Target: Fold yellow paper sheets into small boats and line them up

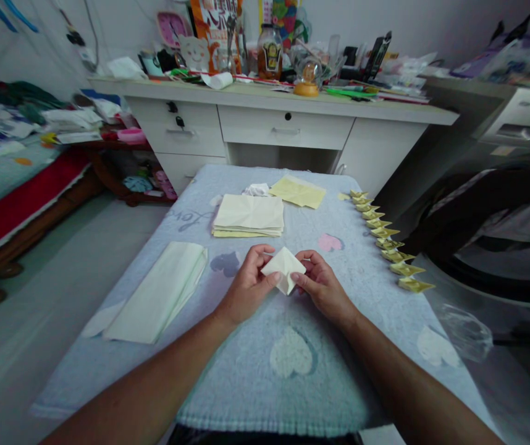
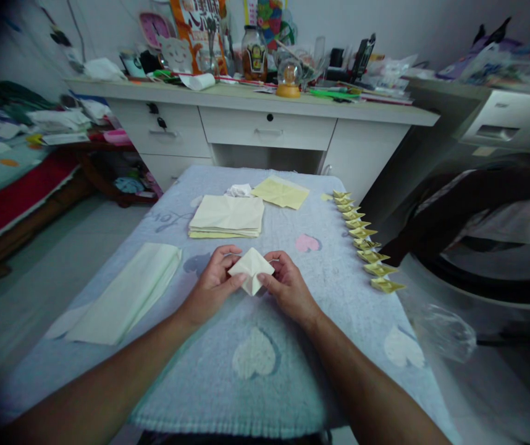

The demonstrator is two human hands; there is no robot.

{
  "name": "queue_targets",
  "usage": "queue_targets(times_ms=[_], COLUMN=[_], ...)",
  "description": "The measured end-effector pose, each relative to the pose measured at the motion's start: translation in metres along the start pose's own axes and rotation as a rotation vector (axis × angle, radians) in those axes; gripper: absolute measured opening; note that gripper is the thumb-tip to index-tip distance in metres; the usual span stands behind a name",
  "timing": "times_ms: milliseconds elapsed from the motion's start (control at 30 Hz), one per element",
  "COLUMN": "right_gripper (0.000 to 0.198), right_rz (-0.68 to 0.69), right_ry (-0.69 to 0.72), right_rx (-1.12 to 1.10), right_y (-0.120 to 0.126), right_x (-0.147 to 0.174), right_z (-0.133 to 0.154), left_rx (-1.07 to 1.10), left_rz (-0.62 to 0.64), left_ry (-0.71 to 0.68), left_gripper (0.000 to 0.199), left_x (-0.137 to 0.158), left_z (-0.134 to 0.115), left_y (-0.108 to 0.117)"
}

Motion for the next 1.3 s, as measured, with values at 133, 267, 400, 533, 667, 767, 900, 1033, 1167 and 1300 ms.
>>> queue_targets(times_ms=[133, 267, 400, 533, 667, 767, 900, 1033, 1167, 1300], right_gripper=[0.038, 0.031, 0.02, 0.012, 0.01, 0.012, 0.011, 0.016, 0.018, 0.018], right_rz=[-0.016, -0.008, 0.012, 0.068, 0.061, 0.082, 0.075, 0.07, 0.049, 0.035], right_ry=[0.007, 0.063, 0.125, 0.145, 0.122, 0.131, 0.156, 0.163, 0.188, 0.199], right_rx=[0.05, 0.215, 0.517, 0.616, 0.63, 0.654, 0.699, 0.731, 0.745, 0.747], right_y=[0.002, 0.002, 0.002, 0.001, -0.002, -0.003, -0.003, -0.002, -0.002, -0.003], right_x=[0.001, 0.004, 0.006, 0.007, 0.007, 0.007, 0.008, 0.008, 0.008, 0.008], right_z=[-0.001, -0.001, 0.003, 0.008, 0.011, 0.012, 0.012, 0.012, 0.012, 0.012], left_rx=[-0.163, -0.371, -0.378, -0.405, -0.349, -0.325, -0.314, -0.399, -0.493, -0.514], left_rz=[0.045, 0.026, 0.016, 0.017, 0.009, -0.004, -0.002, 0.014, 0.002, -0.003], left_ry=[0.047, 0.086, 0.165, 0.19, 0.192, 0.198, 0.199, 0.14, 0.121, 0.121], left_gripper=[0.021, 0.009, 0.012, 0.01, 0.016, 0.018, 0.017, 0.006, 0.007, 0.011], left_x=[0.002, 0.001, 0.001, 0.001, 0.001, 0.001, 0.001, -0.001, -0.002, -0.001], left_z=[0.001, 0.0, 0.0, -0.001, -0.003, -0.001, 0.004, 0.003, 0.001, 0.002], left_y=[0.0, 0.005, 0.006, 0.004, 0.003, 0.004, 0.005, 0.005, 0.003, 0.003])
Point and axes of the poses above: each hand's wrist, its own x-axis away from the middle knuckle, its own y-axis out of the back of the hand, z = x × y, the point moved 2 cm from there along -x, towards the middle knuckle, and after that the axes turned 15 degrees about z, right-handed, at the moved point
